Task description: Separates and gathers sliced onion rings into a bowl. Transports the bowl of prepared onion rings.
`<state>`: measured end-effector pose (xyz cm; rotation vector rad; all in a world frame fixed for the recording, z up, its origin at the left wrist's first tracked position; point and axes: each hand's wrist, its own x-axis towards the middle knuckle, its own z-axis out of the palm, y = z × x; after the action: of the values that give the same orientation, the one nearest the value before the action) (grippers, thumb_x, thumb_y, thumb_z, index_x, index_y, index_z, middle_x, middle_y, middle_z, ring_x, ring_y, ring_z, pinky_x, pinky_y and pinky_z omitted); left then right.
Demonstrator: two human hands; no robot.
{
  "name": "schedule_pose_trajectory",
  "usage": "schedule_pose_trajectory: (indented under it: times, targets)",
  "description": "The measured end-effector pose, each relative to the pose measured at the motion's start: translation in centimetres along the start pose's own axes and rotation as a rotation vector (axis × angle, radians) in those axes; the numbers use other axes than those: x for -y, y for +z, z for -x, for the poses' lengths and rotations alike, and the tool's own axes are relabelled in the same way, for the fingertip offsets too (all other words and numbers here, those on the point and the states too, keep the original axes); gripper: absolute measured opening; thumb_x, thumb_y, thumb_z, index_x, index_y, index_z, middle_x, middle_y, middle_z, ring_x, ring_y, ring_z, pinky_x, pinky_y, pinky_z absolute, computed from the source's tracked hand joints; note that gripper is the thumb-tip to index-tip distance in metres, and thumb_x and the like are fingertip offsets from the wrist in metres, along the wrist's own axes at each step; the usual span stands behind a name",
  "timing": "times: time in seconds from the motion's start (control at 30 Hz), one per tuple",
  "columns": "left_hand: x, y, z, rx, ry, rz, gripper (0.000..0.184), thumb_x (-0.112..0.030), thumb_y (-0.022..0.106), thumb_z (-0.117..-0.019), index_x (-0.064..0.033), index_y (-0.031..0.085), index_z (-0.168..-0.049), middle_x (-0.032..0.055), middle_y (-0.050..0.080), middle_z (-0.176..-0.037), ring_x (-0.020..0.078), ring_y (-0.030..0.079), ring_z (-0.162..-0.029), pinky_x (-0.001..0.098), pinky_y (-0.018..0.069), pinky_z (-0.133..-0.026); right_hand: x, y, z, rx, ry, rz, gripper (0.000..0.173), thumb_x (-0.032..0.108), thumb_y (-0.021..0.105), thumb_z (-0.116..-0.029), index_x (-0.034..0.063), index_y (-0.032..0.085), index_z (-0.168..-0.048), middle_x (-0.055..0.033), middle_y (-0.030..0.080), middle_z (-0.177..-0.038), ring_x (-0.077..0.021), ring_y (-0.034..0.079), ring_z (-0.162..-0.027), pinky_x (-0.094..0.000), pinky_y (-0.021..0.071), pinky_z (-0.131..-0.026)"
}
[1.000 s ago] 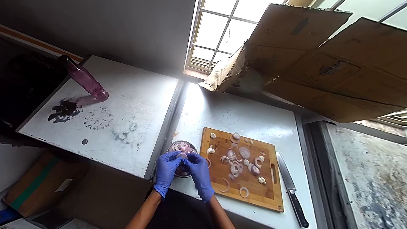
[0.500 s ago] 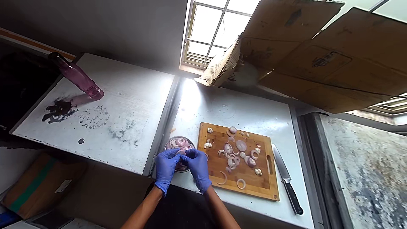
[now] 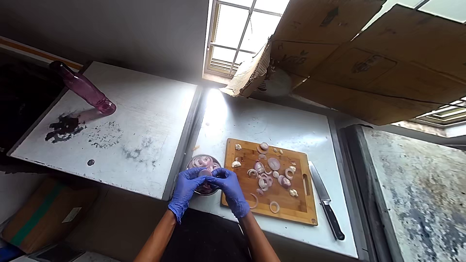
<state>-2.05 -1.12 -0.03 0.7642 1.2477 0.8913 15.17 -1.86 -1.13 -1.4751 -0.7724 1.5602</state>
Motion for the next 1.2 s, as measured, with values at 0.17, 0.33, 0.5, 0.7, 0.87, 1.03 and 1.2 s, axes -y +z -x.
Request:
schedule_pose_trajectory:
  times: [0.17, 0.33, 0.5, 0.7, 0.87, 1.03, 1.2]
  targets:
    - [-0.2, 0.6, 0.5, -0.031, 0.025, 0.036, 0.027, -0.001, 0.083, -0.0824, 0.0045, 0.076, -0.108, 0.0156, 0.077, -0.098, 0.0231, 0.075, -0.091, 0.0362, 0.0638, -0.084, 0.2, 0.0, -0.2, 0.041, -0.030, -0.015, 0.027, 0.018, 0.090, -0.0718, 0.0028, 0.069, -0.080, -0.0072, 0.067, -0.069, -0.0145, 0.065, -0.062, -0.0290, 0.0570, -0.061]
    - [-0.2, 1.3, 0.5, -0.114, 0.016, 0.055, 0.026, 0.001, 0.083, -0.0812, 0.0051, 0.076, -0.106, 0.0159, 0.078, -0.096, 0.0227, 0.076, -0.087, 0.0357, 0.0651, -0.080, 0.0, 0.5, -0.3, 0.003, -0.072, -0.003, 0.026, 0.018, 0.089, -0.0709, 0.0054, 0.067, -0.073, -0.0040, 0.062, -0.062, -0.0118, 0.059, -0.055, -0.0269, 0.0518, -0.054]
    - [-0.2, 1.5, 0.4, -0.184, 0.025, 0.066, 0.026, 0.003, 0.084, -0.0794, 0.0048, 0.077, -0.104, 0.0156, 0.078, -0.095, 0.0216, 0.076, -0.086, 0.0347, 0.0649, -0.079, -0.3, 0.4, -0.4, -0.002, -0.042, 0.013, 0.028, 0.018, 0.087, -0.0757, 0.0014, 0.068, -0.086, -0.0082, 0.068, -0.072, -0.0162, 0.066, -0.062, -0.0298, 0.0581, -0.060]
    - [-0.1, 1.7, 0.4, -0.213, 0.006, 0.150, 0.024, 0.007, 0.081, -0.0806, 0.0076, 0.075, -0.104, 0.0184, 0.077, -0.095, 0.0249, 0.076, -0.085, 0.0367, 0.0652, -0.078, -0.7, 0.9, -0.1, -0.022, -0.089, -0.028, 0.025, 0.011, 0.085, -0.0776, -0.0022, 0.069, -0.091, -0.0110, 0.070, -0.074, -0.0178, 0.068, -0.064, -0.0314, 0.0597, -0.062]
    - [-0.3, 2.0, 0.3, -0.242, 0.012, 0.141, 0.025, 0.007, 0.082, -0.0800, 0.0071, 0.076, -0.104, 0.0175, 0.077, -0.096, 0.0242, 0.076, -0.086, 0.0363, 0.0650, -0.079, -0.2, 1.1, -0.3, -0.053, -0.069, -0.046, 0.018, 0.006, 0.083, -0.0780, -0.0021, 0.070, -0.087, -0.0111, 0.070, -0.074, -0.0176, 0.067, -0.064, -0.0310, 0.0593, -0.061]
    - [-0.2, 2.4, 0.4, -0.276, 0.006, 0.178, 0.024, 0.008, 0.082, -0.0790, 0.0076, 0.076, -0.102, 0.0181, 0.077, -0.092, 0.0249, 0.076, -0.082, 0.0361, 0.0655, -0.075, -0.3, 1.5, -0.4, -0.046, -0.040, -0.060, 0.018, 0.007, 0.082, -0.0779, -0.0010, 0.067, -0.082, -0.0102, 0.067, -0.070, -0.0181, 0.066, -0.060, -0.0314, 0.0584, -0.058]
    - [0.1, 2.4, 0.3, -0.305, 0.009, 0.131, 0.022, 0.006, 0.083, -0.0795, 0.0064, 0.077, -0.101, 0.0165, 0.078, -0.091, 0.0222, 0.076, -0.080, 0.0345, 0.0650, -0.073, -0.6, 1.7, -0.8, -0.037, -0.030, -0.015, 0.018, 0.009, 0.081, -0.0789, 0.0002, 0.065, -0.082, -0.0095, 0.066, -0.070, -0.0182, 0.066, -0.062, -0.0318, 0.0591, -0.059]
